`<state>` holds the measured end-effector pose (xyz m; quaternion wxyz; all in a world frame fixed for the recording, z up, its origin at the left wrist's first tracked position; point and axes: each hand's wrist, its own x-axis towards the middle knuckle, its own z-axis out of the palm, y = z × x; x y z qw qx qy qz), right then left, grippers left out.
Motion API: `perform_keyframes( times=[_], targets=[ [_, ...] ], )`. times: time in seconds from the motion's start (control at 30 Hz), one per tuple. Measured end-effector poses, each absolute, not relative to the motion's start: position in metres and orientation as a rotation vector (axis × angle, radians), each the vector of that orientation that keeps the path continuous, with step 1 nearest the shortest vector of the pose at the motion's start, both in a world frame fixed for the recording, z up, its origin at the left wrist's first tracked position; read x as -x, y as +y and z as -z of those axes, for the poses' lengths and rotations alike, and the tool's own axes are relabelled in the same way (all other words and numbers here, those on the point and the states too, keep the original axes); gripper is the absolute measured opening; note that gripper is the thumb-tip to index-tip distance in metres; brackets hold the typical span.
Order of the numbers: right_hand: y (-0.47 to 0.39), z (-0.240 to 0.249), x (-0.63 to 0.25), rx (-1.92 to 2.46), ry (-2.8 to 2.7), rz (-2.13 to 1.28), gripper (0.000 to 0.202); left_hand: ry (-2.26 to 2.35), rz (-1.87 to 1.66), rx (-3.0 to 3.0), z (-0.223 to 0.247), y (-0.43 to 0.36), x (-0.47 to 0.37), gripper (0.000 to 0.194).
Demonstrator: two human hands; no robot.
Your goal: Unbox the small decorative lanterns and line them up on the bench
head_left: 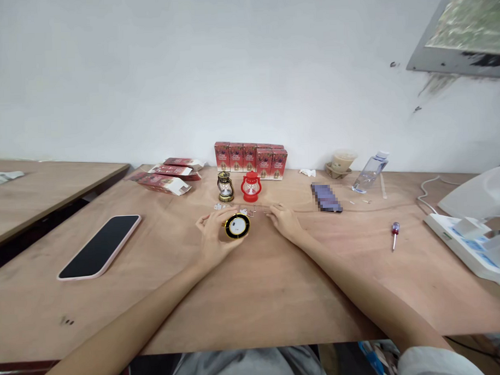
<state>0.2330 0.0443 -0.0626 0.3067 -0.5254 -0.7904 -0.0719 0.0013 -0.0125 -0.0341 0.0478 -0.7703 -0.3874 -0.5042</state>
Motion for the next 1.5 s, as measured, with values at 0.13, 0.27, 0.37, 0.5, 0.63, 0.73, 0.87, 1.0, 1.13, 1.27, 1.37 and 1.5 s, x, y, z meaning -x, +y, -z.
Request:
perform_keyframes(
  times=[0.13,0.27,0.37,0.5,0.63,0.73,0.87,1.0,1.13,1.27,1.37,1.5],
  targets=[
    [0.049,0.063,-0.233,1.391,-2.111,0.195,0.009,-1.222,1.468,2.337,0.037,-0.01,0.0,0.045],
    [0.044,0.06,-0.234,1.357,-2.109,0.21,0.009,-1.329,1.416,2.372,0.038,-0.011,-0.002,0.046],
    [0.03,0.056,-0.23,1.138,-2.05,0.274,0.01,-1.475,1.378,2.385,0.038,-0.011,-0.002,0.045],
    [0.004,0.054,-0.21,0.791,-1.882,0.34,0.006,-1.539,1.275,2.405,0.037,-0.01,-0.001,0.045],
    [-0.012,0.054,-0.188,0.741,-1.842,0.22,0.004,-1.388,1.157,2.427,0.036,-0.014,-0.001,0.042],
    [-0.014,0.054,-0.183,0.733,-1.854,0.17,0.004,-1.278,1.119,2.451,0.036,-0.017,-0.002,0.039],
    [-0.012,0.054,-0.185,0.682,-1.911,0.104,0.008,-1.242,1.085,2.467,0.036,-0.02,-0.003,0.038],
    [-0.012,0.055,-0.182,0.716,-1.978,0.071,0.01,-1.273,1.062,2.454,0.033,-0.021,-0.005,0.036],
    [-0.006,0.061,-0.183,0.754,-1.926,0.104,0.011,-1.342,1.077,2.394,0.032,-0.018,-0.004,0.037],
    [0.014,0.065,-0.203,1.011,-1.889,0.204,0.017,-1.44,1.11,2.299,0.036,-0.01,0.003,0.041],
    [0.036,0.063,-0.22,1.31,-1.908,0.273,0.021,-1.43,1.109,2.304,0.037,-0.009,0.005,0.042],
    [0.057,0.062,-0.227,1.408,-1.915,0.276,0.019,-1.385,1.091,2.348,0.035,-0.013,0.003,0.043]
  ],
)
